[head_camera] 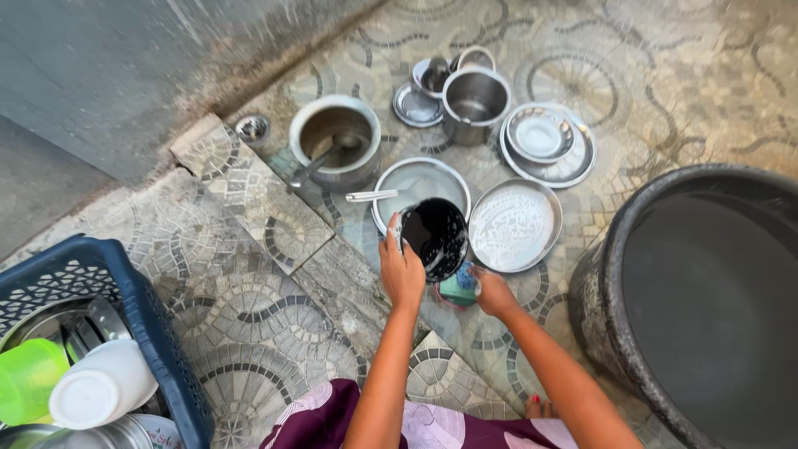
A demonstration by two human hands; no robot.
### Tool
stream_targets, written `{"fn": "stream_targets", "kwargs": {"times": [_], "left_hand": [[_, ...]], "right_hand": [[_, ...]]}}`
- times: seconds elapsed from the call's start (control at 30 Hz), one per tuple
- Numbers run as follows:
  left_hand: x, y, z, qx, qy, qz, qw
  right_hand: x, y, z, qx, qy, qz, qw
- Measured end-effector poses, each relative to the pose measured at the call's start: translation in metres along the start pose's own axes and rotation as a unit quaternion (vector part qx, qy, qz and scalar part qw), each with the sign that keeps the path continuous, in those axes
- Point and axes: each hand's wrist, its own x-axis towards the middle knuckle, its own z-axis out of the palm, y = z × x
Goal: The person washes various metal bowls, a blue plastic container, and a white plate by hand using a sponge and soapy water in a large tub on the ground.
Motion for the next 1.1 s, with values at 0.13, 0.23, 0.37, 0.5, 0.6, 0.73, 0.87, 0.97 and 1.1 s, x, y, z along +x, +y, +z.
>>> {"fn": "stream_targets", "kwargs": {"times": [0.13,0.23,0.37,0.5,0.6,0.73,0.87,0.97,1.1], "left_hand": [[0.003,-0.011,0.007,-0.004,-0.008,-0.012,1.0],[-0.002,-0.015,0.01,0.0,-0.03,-0.041,0.999],[-0.004,-0.016,0.01,0.006,-0.054,-0.077,0.996],[0.0,-0.019,0.013,-0.003,-0.047,-0.057,0.997],[0.002,-0.034,0.013,0.009,-0.022,-0.023,0.999],[0.001,-0.052,0.013,0.03,-0.005,-0.037,0.999],[0.003,-0.049,0.009,0.044,-0.013,-0.065,0.997],[0.009,-0.046,-0.001,0.051,0.018,-0.052,0.997],[0.017,-0.044,-0.007,0.064,0.002,-0.13,0.989]], "right_hand": [[-0.007,-0.005,0.038,-0.046,-0.06,0.062,0.995],[-0.006,-0.01,0.045,-0.038,-0.057,0.076,0.995],[0.002,-0.016,0.031,-0.1,-0.089,0.092,0.987],[0.006,-0.01,0.021,-0.132,0.029,0.12,0.984],[0.004,-0.015,0.04,-0.102,0.119,0.175,0.972],[0.018,-0.014,0.051,-0.124,0.109,0.149,0.975],[0.028,-0.007,0.036,-0.14,0.11,0.024,0.984],[0.025,-0.008,0.03,0.012,0.133,0.147,0.98],[0.041,-0.007,-0.002,0.192,0.262,0.142,0.935]]}}
